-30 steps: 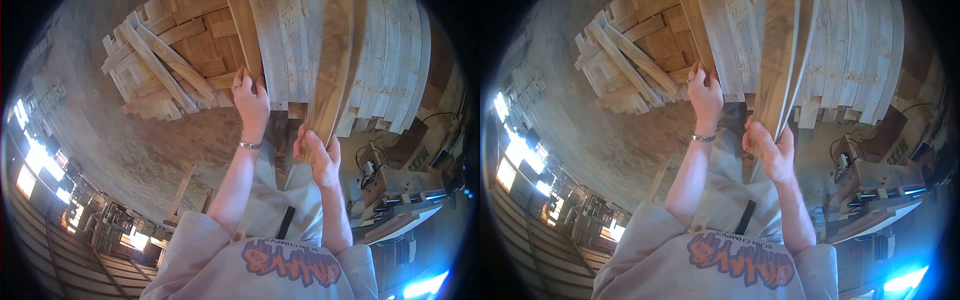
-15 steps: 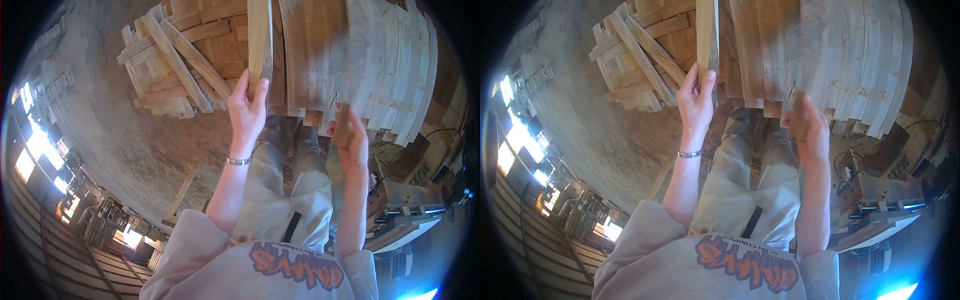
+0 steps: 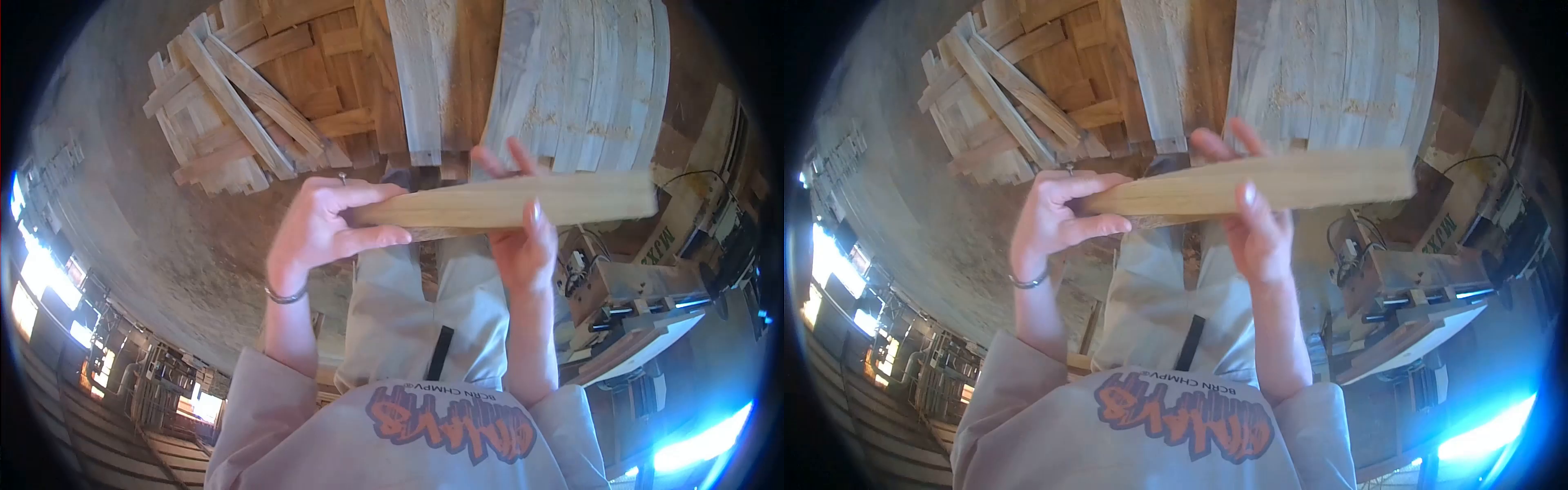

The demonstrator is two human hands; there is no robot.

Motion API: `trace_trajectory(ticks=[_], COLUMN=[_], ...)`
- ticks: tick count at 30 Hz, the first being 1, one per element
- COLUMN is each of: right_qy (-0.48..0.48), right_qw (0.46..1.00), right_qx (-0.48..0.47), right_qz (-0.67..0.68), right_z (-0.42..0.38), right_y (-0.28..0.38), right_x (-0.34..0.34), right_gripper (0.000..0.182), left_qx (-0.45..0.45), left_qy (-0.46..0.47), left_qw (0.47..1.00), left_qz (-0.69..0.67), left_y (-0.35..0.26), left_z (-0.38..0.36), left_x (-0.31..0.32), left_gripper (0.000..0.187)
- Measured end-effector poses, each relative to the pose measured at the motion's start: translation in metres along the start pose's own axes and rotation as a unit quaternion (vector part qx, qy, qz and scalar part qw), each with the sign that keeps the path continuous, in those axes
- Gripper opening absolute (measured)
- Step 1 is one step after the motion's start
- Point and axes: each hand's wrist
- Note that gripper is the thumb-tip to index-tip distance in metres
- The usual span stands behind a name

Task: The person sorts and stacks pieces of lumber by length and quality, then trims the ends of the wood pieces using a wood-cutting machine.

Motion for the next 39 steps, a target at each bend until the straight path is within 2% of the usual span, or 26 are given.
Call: trace_trajectory(ticks=[1,3,4,6,8,11,13,14,15,17,19,20,21,22,24,26,27,30,33,34,37,38,39], right_qy=[-0.043,-0.121,-0.137,-0.165,-0.145,-0.149,-0.155,-0.193,-0.163,-0.105,0.004,0.051,0.019,0.039,0.089,0.117,0.129,0.100,0.071,0.054,-0.040,-0.065,-0.109], right_qw=[0.995,0.991,0.989,0.982,0.984,0.983,0.981,0.973,0.978,0.986,0.996,0.990,0.998,0.998,0.994,0.987,0.987,0.991,0.991,0.993,0.993,0.988,0.985], right_qx=[0.036,0.053,0.048,0.026,-0.008,-0.022,-0.023,-0.024,-0.018,-0.016,0.011,-0.013,0.004,0.027,0.046,0.040,0.037,0.007,-0.038,-0.047,-0.084,-0.109,-0.102], right_qz=[-0.080,0.013,0.040,0.086,0.104,0.106,0.111,0.122,0.127,0.131,0.085,0.129,0.053,0.028,-0.033,-0.104,-0.091,-0.089,-0.104,-0.089,-0.073,-0.089,-0.088], right_z=[0.000,-0.003,-0.006,-0.011,-0.018,-0.034,-0.039,-0.041,-0.051,-0.074,-0.092,-0.105,-0.113,-0.123,-0.138,-0.162,-0.176,-0.212,-0.236,-0.243,-0.253,-0.256,-0.266], right_y=[0.009,0.011,0.011,0.012,0.013,0.020,0.028,0.038,0.045,0.055,0.078,0.065,0.092,0.106,0.127,0.133,0.134,0.114,0.064,0.043,-0.026,-0.045,-0.046], right_x=[-0.006,-0.024,-0.033,-0.048,-0.065,-0.081,-0.070,-0.050,-0.045,-0.050,-0.033,-0.062,-0.017,0.005,0.035,0.050,0.061,0.081,0.081,0.082,0.088,0.094,0.112], right_gripper=[0.062,0.056,0.055,0.051,0.049,0.045,0.044,0.042,0.042,0.041,0.038,0.037,0.033,0.031,0.028,0.029,0.028,0.030,0.037,0.036,0.033,0.032,0.031], left_qx=[-0.030,-0.092,-0.070,-0.084,-0.093,-0.091,-0.031,0.013,0.112,0.176,0.167,0.162,0.153,0.142,0.160,0.182,0.187,0.176,0.139,0.124,0.189,0.239,0.246], left_qy=[-0.001,-0.002,-0.026,-0.073,-0.123,-0.162,-0.242,-0.278,-0.301,-0.373,-0.373,-0.369,-0.329,-0.294,-0.215,-0.180,-0.167,-0.081,0.025,0.057,0.136,0.149,0.178], left_qw=[0.999,0.994,0.997,0.993,0.980,0.973,0.933,0.906,0.878,0.796,0.810,0.817,0.870,0.912,0.920,0.937,0.946,0.971,0.980,0.985,0.970,0.959,0.953], left_qz=[-0.023,-0.059,-0.016,-0.050,-0.127,-0.134,-0.262,-0.318,-0.354,-0.443,-0.421,-0.413,-0.334,-0.248,-0.287,-0.239,-0.204,-0.136,-0.142,-0.101,-0.073,0.008,0.009], left_y=[0.001,0.005,0.009,0.014,0.018,0.018,0.001,-0.011,-0.025,-0.070,-0.120,-0.142,-0.161,-0.177,-0.201,-0.220,-0.230,-0.235,-0.234,-0.230,-0.204,-0.202,-0.200], left_z=[-0.004,-0.012,-0.017,-0.030,-0.041,-0.053,-0.064,-0.066,-0.067,-0.066,-0.061,-0.056,-0.052,-0.051,-0.046,-0.037,-0.034,-0.034,-0.044,-0.049,-0.056,-0.058,-0.058], left_x=[-0.002,-0.011,-0.017,-0.025,-0.024,-0.024,-0.014,-0.012,-0.012,-0.010,-0.002,0.009,0.018,0.026,0.042,0.057,0.066,0.081,0.101,0.103,0.118,0.122,0.132], left_gripper=[0.041,0.039,0.037,0.037,0.039,0.039,0.039,0.040,0.033,0.026,0.021,0.018,0.014,0.011,0.012,0.017,0.018,0.019,0.019,0.018,0.021,0.019,0.018])
Point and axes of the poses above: each hand's wrist, its own z-axis towards the middle knuckle, its own x-axis out of the palm, y = z × x, and after that the axes turned 15 degrees about y, right-handed
